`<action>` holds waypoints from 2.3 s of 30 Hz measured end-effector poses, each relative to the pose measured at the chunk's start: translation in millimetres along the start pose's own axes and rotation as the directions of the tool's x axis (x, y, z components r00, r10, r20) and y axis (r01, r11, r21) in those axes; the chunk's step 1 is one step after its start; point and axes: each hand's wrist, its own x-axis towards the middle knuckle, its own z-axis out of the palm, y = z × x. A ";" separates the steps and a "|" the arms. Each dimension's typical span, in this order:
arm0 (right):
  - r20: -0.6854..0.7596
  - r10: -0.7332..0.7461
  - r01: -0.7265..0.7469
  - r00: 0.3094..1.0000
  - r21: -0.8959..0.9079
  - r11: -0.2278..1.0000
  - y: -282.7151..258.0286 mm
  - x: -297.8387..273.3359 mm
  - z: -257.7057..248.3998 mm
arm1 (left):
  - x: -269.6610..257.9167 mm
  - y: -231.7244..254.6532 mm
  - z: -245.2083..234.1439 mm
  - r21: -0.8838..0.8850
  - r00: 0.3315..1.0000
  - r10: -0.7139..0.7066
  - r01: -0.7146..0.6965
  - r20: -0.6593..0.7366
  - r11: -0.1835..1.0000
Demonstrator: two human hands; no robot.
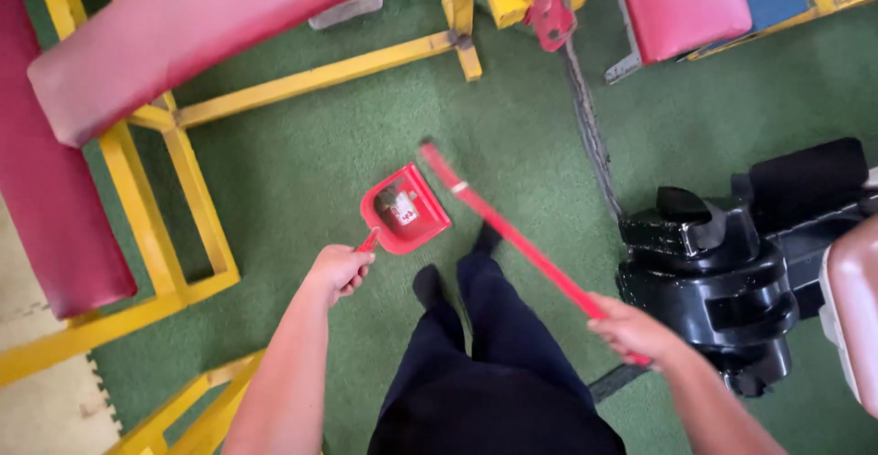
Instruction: Sweep the floor around gym machines and benches using a small broom and dustpan.
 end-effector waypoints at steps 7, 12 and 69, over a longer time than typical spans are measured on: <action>-0.297 -0.064 0.111 0.953 0.144 0.983 -57.9 68.8 -168.3 | 24.0 77.6 37.5 -0.028 0.998 0.054 -0.055 -0.031 0.998; -0.338 -0.083 0.178 0.938 0.259 0.949 -120.1 152.5 -250.3 | 60.6 137.7 86.6 -0.030 0.999 0.011 -0.012 -0.046 0.999; -0.244 -0.085 0.067 0.966 -0.083 0.994 -183.3 108.7 -161.0 | 30.9 147.6 -91.7 -0.121 0.991 -0.070 0.056 -0.116 0.991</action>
